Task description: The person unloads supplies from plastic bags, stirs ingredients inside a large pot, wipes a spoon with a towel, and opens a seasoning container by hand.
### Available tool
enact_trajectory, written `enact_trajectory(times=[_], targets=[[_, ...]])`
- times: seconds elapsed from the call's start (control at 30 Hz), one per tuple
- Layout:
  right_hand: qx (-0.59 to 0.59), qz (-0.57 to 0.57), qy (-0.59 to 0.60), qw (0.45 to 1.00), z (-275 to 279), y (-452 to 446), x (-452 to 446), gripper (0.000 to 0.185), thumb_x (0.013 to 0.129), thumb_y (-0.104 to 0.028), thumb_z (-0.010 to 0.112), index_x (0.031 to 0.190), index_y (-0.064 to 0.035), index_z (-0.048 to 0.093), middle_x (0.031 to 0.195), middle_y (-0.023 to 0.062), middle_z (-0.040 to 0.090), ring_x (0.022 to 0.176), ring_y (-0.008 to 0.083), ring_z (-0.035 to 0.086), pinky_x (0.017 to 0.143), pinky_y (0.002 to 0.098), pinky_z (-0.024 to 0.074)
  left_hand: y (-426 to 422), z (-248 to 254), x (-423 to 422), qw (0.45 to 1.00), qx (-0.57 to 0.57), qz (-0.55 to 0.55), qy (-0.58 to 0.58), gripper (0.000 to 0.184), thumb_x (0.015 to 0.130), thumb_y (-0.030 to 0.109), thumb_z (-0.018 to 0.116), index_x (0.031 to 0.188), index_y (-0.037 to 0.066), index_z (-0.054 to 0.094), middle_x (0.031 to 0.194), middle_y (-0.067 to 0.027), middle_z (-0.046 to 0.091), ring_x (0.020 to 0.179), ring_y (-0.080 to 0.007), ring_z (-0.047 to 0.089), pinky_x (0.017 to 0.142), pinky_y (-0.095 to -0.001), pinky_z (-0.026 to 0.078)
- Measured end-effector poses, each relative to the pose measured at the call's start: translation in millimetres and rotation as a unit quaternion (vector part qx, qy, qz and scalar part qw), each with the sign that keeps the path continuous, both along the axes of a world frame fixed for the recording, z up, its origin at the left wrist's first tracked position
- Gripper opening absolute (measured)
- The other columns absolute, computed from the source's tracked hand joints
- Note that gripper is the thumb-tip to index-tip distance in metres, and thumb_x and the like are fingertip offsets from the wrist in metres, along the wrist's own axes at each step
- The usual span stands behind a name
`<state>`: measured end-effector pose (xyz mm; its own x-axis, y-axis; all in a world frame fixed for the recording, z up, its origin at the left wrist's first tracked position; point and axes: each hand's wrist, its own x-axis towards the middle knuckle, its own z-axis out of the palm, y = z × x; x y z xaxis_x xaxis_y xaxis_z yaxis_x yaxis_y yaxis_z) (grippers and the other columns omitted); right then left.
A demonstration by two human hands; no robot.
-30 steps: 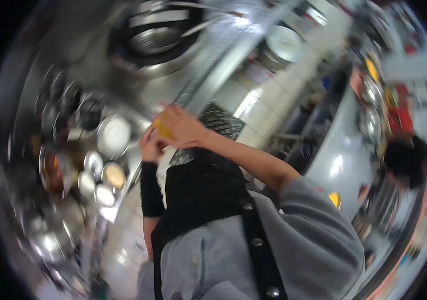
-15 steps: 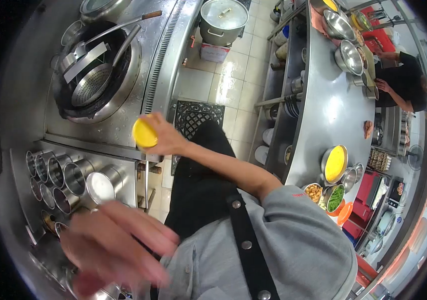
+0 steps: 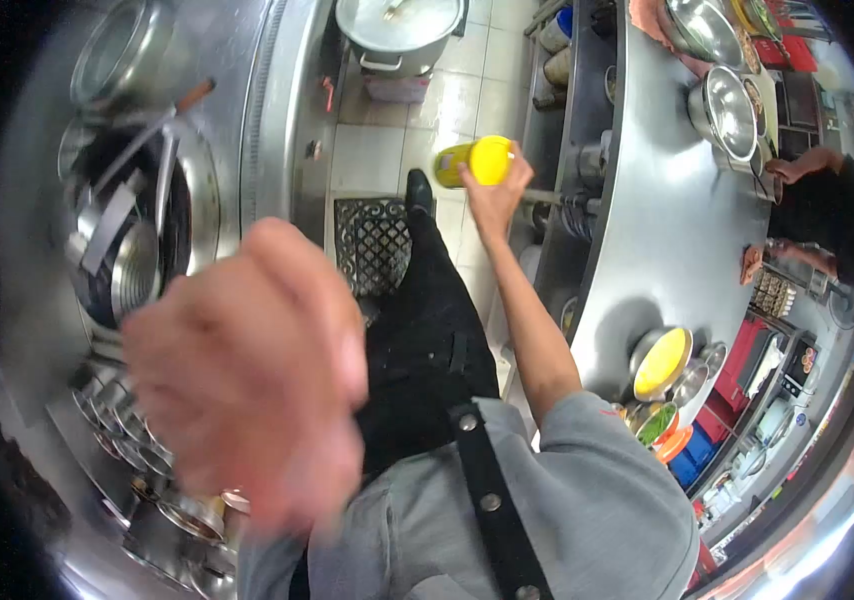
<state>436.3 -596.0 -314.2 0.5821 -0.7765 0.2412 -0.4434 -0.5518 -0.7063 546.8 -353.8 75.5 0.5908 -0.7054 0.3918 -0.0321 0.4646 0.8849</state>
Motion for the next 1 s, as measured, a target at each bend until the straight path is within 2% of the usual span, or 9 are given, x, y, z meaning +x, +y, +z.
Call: enact_trajectory(times=[0.17,0.23,0.33,0.4,0.47,0.53,0.63,0.77,1.0], targets=[[-0.007,-0.199,0.003,0.98,-59.1,-160.3,55.7,0.099,0.069,-0.024,0.094,0.149,-0.0008,0.042,0.133,0.026,0.044,0.126,0.0436,0.049,0.107,0.0515,0.042,-52.8,-95.2,32.8,0.93,0.353,0.028,0.102,0.01,0.085,0.0,0.077,0.095,0.003,0.078,0.09,-0.0067,0.074,0.096,-0.0216,0.068,0.087,-0.0353,0.05],[-0.046,-0.254,0.026,0.966,-87.8,-217.1,70.2,0.097,0.073,-0.029,0.09,0.15,0.0007,0.04,0.137,0.0311,0.045,0.127,0.0481,0.048,0.108,0.0528,0.0415,-65.2,-122.3,35.7,0.889,0.445,-0.001,0.105,0.013,0.091,0.002,0.073,0.103,0.002,0.077,0.11,-0.0088,0.071,0.107,-0.0202,0.064,0.094,-0.0326,0.051],[-0.029,-0.305,0.086,0.948,-143.4,-297.3,79.3,0.093,0.083,-0.04,0.082,0.153,0.0006,0.038,0.142,0.0377,0.049,0.128,0.0506,0.051,0.108,0.0547,0.0432,-92.3,-140.9,37.6,0.837,0.468,-0.003,0.283,0.024,0.094,0.003,0.071,0.117,0.004,0.074,0.122,-0.0087,0.067,0.116,-0.018,0.062,0.098,-0.031,0.05],[0.072,-0.315,0.22,0.921,-157.7,-334.7,89.5,0.072,0.095,-0.034,0.069,0.152,-0.0007,0.04,0.143,0.0335,0.052,0.121,0.0496,0.059,0.103,0.0561,0.0476,-106.6,-154.7,37.7,0.83,0.465,-0.016,0.307,0.028,0.095,0.003,0.069,0.123,0.004,0.071,0.127,-0.0083,0.065,0.119,-0.0174,0.061,0.1,-0.0306,0.049],[-0.066,-0.355,0.313,0.878,-163.0,-349.5,104.5,0.054,0.099,-0.032,0.061,0.142,-0.0009,0.049,0.132,0.0295,0.06,0.113,0.0486,0.063,0.098,0.0561,0.0502,-121.7,-159.6,41.7,0.827,0.46,-0.033,0.322,0.03,0.098,0.002,0.067,0.128,0.004,0.069,0.129,-0.0077,0.065,0.12,-0.0166,0.06,0.1,-0.0302,0.049],[-0.343,-0.378,0.336,0.791,-158.1,-356.1,110.0,0.042,0.099,-0.033,0.058,0.123,0.0013,0.065,0.113,0.0264,0.07,0.103,0.0467,0.068,0.094,0.0557,0.0521,-139.0,-161.5,49.2,0.822,0.465,-0.046,0.326,0.032,0.098,0.002,0.066,0.129,0.004,0.068,0.13,-0.0078,0.064,0.12,-0.0164,0.061,0.1,-0.0299,0.049],[-0.024,-0.329,0.292,0.898,-157.4,-392.9,107.4,0.038,0.098,-0.028,0.058,0.122,-0.0001,0.066,0.114,0.0263,0.069,0.108,0.0455,0.067,0.095,0.0557,0.0512,-152.2,-166.4,57.7,0.818,0.471,-0.059,0.326,0.034,0.099,0.002,0.065,0.133,0.005,0.066,0.13,-0.0084,0.064,0.121,-0.0168,0.061,0.1,-0.03,0.049],[0.139,-0.386,0.294,0.863,-131.0,-398.7,123.5,0.041,0.098,-0.028,0.058,0.13,-0.0015,0.061,0.125,0.0269,0.066,0.118,0.0461,0.062,0.102,0.0558,0.0471,-155.6,-165.9,68.2,0.808,0.479,-0.053,0.339,0.036,0.1,0.002,0.063,0.136,0.004,0.063,0.131,-0.0089,0.063,0.122,-0.0182,0.061,0.102,-0.0304,0.05],[0.003,-0.123,0.346,0.93,-131.0,-351.7,123.9,0.078,0.087,-0.013,0.058,0.159,0.0002,0.03,0.164,0.0251,0.03,0.145,0.0444,0.04,0.117,0.0523,0.0378,-149.1,-149.6,67.5,0.804,0.476,-0.028,0.354,0.038,0.101,0.003,0.063,0.139,0.005,0.061,0.131,-0.0088,0.064,0.123,-0.0176,0.061,0.105,-0.0305,0.049]])
